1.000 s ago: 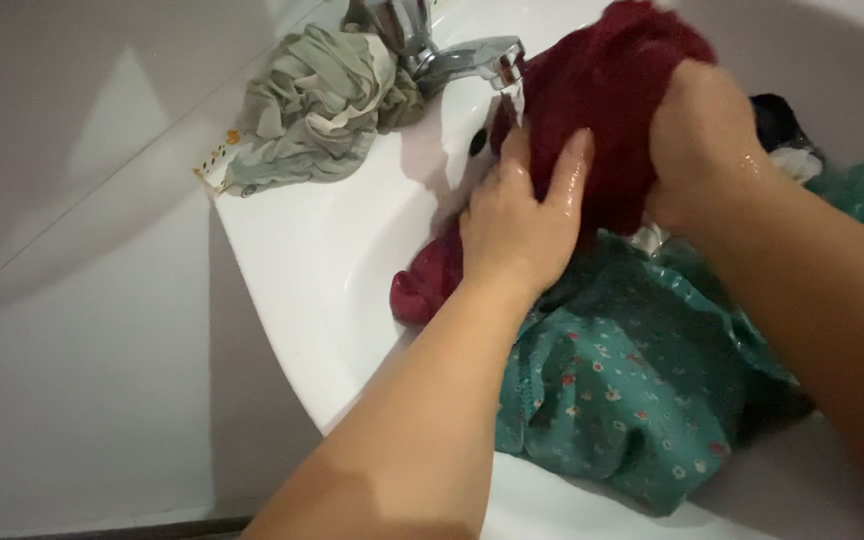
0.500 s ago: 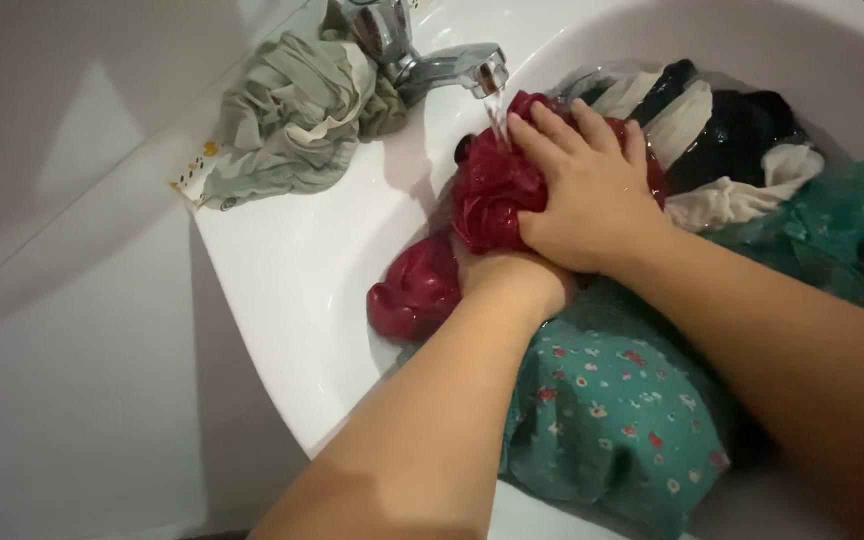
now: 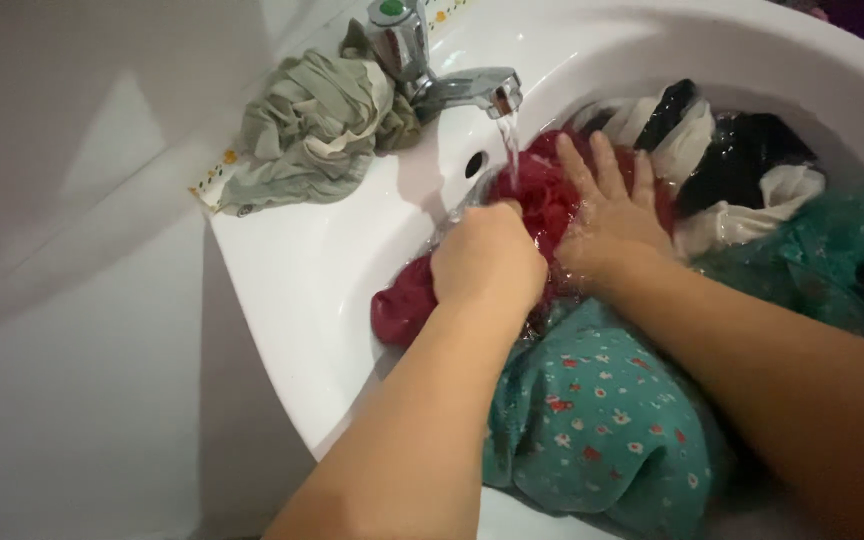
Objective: Hand washing various pieces of clothing in a bathroom sink under running water.
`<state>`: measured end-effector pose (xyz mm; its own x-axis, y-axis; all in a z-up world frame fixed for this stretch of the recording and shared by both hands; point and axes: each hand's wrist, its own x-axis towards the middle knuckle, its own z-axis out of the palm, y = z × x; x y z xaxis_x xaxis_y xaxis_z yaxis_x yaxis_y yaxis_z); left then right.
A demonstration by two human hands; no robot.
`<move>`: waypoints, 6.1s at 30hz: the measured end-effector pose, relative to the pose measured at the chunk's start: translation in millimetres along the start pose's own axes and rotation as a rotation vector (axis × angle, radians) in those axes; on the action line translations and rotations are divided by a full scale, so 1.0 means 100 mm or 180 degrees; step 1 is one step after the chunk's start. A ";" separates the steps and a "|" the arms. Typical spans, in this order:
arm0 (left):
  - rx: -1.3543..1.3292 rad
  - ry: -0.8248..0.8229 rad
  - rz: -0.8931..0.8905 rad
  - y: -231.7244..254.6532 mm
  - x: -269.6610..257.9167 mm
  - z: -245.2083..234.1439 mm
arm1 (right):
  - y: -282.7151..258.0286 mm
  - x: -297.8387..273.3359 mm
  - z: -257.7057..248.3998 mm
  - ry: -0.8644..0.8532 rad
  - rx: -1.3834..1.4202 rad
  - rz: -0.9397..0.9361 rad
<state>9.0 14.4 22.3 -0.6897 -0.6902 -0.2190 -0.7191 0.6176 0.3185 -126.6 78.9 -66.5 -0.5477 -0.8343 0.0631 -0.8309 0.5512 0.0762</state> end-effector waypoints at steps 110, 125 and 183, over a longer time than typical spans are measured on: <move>-0.0885 -0.0143 -0.0712 -0.39 -0.10 -0.02 | 0.06 -0.14 0.05 0.0774 -0.0515 -0.0381; -0.2870 0.1930 0.0732 0.29 0.05 0.19 | 0.12 -0.25 -0.83 0.0914 0.7098 0.0071; -0.2686 0.1059 -0.0209 0.02 0.51 0.25 | -0.28 -0.27 -0.60 0.1801 0.3522 0.0222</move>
<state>-29.6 -10.1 -11.8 -0.4952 -0.8684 -0.0246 -0.3649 0.1822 0.9130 -82.9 86.8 -10.5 -0.7028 -0.5305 0.4739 -0.5887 0.0599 -0.8061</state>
